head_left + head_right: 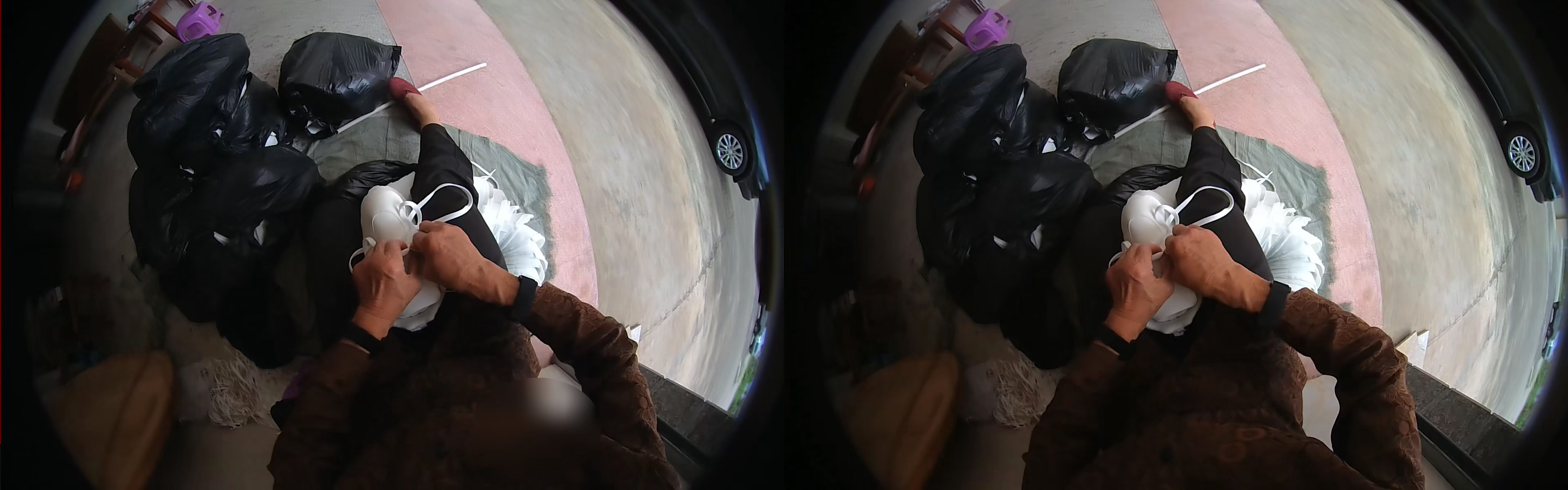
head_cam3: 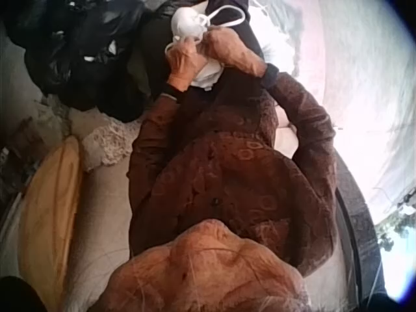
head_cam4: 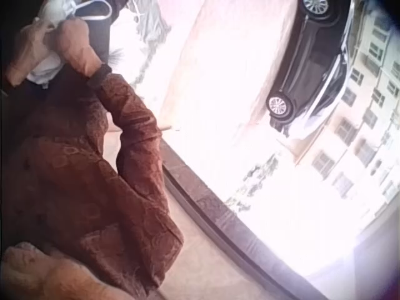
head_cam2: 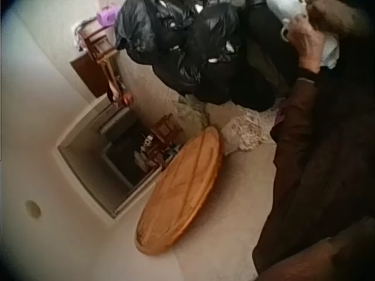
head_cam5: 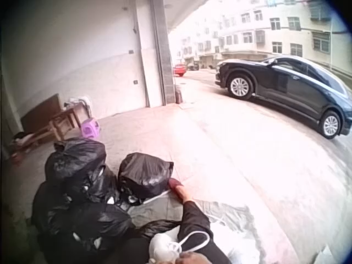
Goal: Lacing up a white shoe while sitting on the floor.
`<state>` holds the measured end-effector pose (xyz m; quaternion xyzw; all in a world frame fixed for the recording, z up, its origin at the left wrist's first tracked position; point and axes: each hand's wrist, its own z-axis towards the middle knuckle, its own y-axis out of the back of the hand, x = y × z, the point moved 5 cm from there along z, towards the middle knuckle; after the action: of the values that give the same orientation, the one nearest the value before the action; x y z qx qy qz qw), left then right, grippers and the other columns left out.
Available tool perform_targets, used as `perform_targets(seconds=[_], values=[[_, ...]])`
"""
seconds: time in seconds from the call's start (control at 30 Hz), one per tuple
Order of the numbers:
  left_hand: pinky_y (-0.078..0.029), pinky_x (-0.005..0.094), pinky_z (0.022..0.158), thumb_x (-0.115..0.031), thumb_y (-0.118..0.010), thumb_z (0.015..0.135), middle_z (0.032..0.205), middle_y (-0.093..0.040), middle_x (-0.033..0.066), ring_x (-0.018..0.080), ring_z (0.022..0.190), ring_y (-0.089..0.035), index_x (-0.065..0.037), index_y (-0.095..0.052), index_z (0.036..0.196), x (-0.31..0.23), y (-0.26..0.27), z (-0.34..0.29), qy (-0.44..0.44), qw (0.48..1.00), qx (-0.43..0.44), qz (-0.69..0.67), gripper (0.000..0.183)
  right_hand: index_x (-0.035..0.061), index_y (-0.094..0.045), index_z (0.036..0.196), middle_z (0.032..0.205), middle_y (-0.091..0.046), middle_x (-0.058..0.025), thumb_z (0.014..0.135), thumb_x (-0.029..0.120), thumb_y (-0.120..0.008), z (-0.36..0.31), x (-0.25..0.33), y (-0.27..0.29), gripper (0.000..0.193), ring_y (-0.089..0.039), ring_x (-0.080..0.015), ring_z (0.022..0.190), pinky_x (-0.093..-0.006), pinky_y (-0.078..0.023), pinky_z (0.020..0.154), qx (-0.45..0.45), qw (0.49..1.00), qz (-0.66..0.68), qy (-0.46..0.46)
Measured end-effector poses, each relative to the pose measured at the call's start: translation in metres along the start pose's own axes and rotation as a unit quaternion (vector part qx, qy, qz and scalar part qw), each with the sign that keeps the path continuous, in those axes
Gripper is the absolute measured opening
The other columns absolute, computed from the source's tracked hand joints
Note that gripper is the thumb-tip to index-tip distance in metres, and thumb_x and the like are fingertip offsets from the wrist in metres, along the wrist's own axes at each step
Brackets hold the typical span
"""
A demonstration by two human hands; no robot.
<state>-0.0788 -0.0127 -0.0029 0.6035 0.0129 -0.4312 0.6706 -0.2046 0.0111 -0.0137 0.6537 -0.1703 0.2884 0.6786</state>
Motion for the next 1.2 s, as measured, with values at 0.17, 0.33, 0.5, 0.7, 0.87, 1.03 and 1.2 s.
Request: perform_targets(seconds=[0.17,0.33,0.5,0.7,0.87,1.03,1.2], values=[[-0.052,0.0437,0.062,-0.016,-0.074,0.076,0.081,-0.066,0.0124,0.0325,0.072,-0.066,-0.005,-0.064,0.088,-0.003,-0.008,-0.004,0.006,0.999,0.021,0.042,0.019,0.0040,-0.071,0.080,0.075,-0.064,-0.0107,0.067,0.006,-0.069,-0.002,-0.006,0.005,0.013,-0.065,-0.0304,0.079,-0.0397,-0.054,0.069,-0.015,0.998,0.052,-0.018],[-0.052,0.0430,0.058,-0.018,-0.069,0.079,0.077,-0.063,0.0126,0.0308,0.070,-0.066,-0.005,-0.056,0.081,-0.004,-0.017,-0.004,-0.008,0.996,0.034,0.087,0.019,0.0040,-0.072,0.083,0.079,-0.063,-0.0101,0.071,0.006,-0.070,-0.007,-0.001,0.008,0.012,-0.065,-0.0312,0.078,-0.0403,-0.054,0.068,-0.048,0.997,0.053,-0.033],[-0.049,0.0465,0.053,-0.021,-0.068,0.080,0.064,-0.062,0.0150,0.0351,0.059,-0.064,-0.005,-0.054,0.076,0.001,-0.015,-0.002,0.003,0.995,0.015,0.095,0.022,0.0029,-0.072,0.084,0.084,-0.063,-0.0110,0.073,0.008,-0.070,-0.007,0.005,0.007,0.013,-0.066,-0.0332,0.076,-0.0403,-0.055,0.068,-0.053,0.997,0.040,-0.051],[-0.049,0.0436,0.052,-0.014,-0.069,0.077,0.062,-0.061,0.0163,0.0329,0.057,-0.064,-0.003,-0.055,0.078,0.006,0.037,-0.007,-0.002,0.992,0.046,0.116,0.018,0.0065,-0.069,0.100,0.094,-0.062,-0.0122,0.072,0.012,-0.073,-0.019,-0.006,0.009,0.029,-0.065,-0.0324,0.088,-0.0423,-0.055,0.074,-0.077,0.984,0.099,-0.127],[-0.035,0.0246,0.047,-0.023,-0.074,0.085,0.061,-0.047,-0.0025,0.0076,0.050,-0.044,-0.001,-0.059,0.089,0.044,0.089,-0.009,0.255,0.941,0.081,-0.208,0.028,0.0085,-0.067,0.089,0.100,-0.056,-0.0071,0.069,0.008,-0.073,0.009,0.020,0.008,0.021,-0.056,-0.0262,0.094,-0.0377,-0.049,0.079,-0.076,0.994,-0.035,0.069],[-0.022,0.0199,0.046,-0.029,-0.048,0.105,0.064,-0.040,-0.0061,0.0020,0.052,-0.030,-0.006,-0.056,0.084,0.052,0.058,-0.036,0.403,0.716,0.061,-0.566,0.032,0.0045,-0.060,0.088,0.087,-0.055,-0.0108,0.073,0.004,-0.071,-0.002,0.093,0.016,0.018,-0.058,-0.0312,0.082,-0.0416,-0.051,0.072,-0.009,0.962,0.215,0.171],[-0.042,0.0241,0.064,-0.015,-0.060,0.100,0.074,-0.058,0.0022,0.0099,0.067,-0.051,0.004,-0.065,0.100,0.028,0.051,-0.035,0.354,0.701,-0.004,-0.618,0.020,0.0014,-0.058,0.097,0.086,-0.061,-0.0071,0.088,0.005,-0.071,-0.013,0.121,0.026,0.017,-0.064,-0.0189,0.081,-0.0310,-0.052,0.073,0.038,0.932,0.358,0.034]])
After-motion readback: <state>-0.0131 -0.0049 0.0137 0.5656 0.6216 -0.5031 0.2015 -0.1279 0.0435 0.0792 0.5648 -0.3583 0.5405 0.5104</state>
